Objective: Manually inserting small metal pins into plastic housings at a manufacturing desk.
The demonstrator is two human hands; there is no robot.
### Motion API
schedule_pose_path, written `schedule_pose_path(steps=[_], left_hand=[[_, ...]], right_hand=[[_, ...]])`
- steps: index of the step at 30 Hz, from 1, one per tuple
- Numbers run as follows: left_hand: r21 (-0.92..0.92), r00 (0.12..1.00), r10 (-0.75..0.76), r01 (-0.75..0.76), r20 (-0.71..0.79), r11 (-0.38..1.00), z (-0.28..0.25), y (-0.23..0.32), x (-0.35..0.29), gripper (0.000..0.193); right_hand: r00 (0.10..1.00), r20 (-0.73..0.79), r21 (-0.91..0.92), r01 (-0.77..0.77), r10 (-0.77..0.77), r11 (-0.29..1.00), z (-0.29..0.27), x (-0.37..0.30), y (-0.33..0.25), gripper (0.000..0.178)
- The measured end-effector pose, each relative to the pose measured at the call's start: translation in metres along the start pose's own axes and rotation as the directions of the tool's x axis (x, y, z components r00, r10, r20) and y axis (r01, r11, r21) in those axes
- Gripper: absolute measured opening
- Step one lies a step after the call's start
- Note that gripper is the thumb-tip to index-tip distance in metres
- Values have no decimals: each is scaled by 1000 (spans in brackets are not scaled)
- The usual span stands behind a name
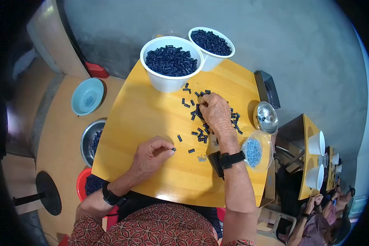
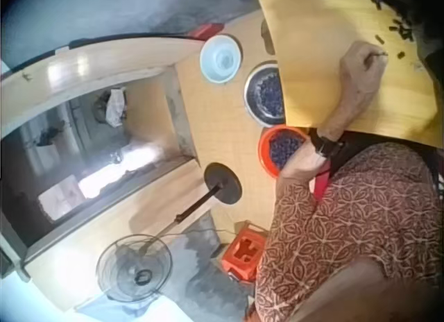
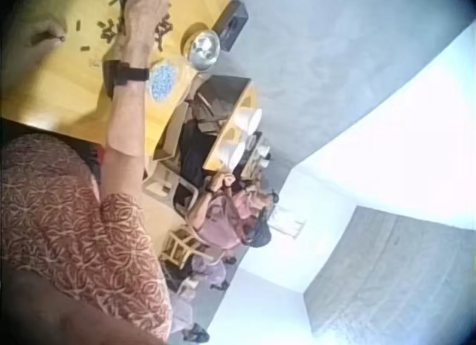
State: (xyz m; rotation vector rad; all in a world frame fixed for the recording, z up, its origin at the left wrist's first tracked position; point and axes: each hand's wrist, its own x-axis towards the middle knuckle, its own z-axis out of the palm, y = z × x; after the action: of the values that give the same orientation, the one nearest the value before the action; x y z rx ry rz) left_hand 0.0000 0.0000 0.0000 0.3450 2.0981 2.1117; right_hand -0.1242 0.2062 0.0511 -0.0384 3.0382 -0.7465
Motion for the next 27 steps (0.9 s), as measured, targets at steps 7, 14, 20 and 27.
schedule_pose_path(steps=[7, 14, 20, 27], left_hand=[[19, 996, 63, -62, -63, 998, 4, 0, 2, 12], [-201, 988, -148, 138, -34, 970, 3, 15, 1, 12], [-226, 991, -89, 111, 103, 968, 13, 63, -1, 13], [-295, 989, 33, 12, 147, 956, 40, 95, 5, 16]], right_hand=[[933, -213, -104, 274, -290, 956, 4, 0, 12, 9], [997, -79, 686, 68, -19, 724, -18, -78, -20, 12], [999, -30, 858, 12, 26, 514, -36, -137, -23, 16], [975, -213, 931, 184, 62, 315, -50, -163, -8, 19]])
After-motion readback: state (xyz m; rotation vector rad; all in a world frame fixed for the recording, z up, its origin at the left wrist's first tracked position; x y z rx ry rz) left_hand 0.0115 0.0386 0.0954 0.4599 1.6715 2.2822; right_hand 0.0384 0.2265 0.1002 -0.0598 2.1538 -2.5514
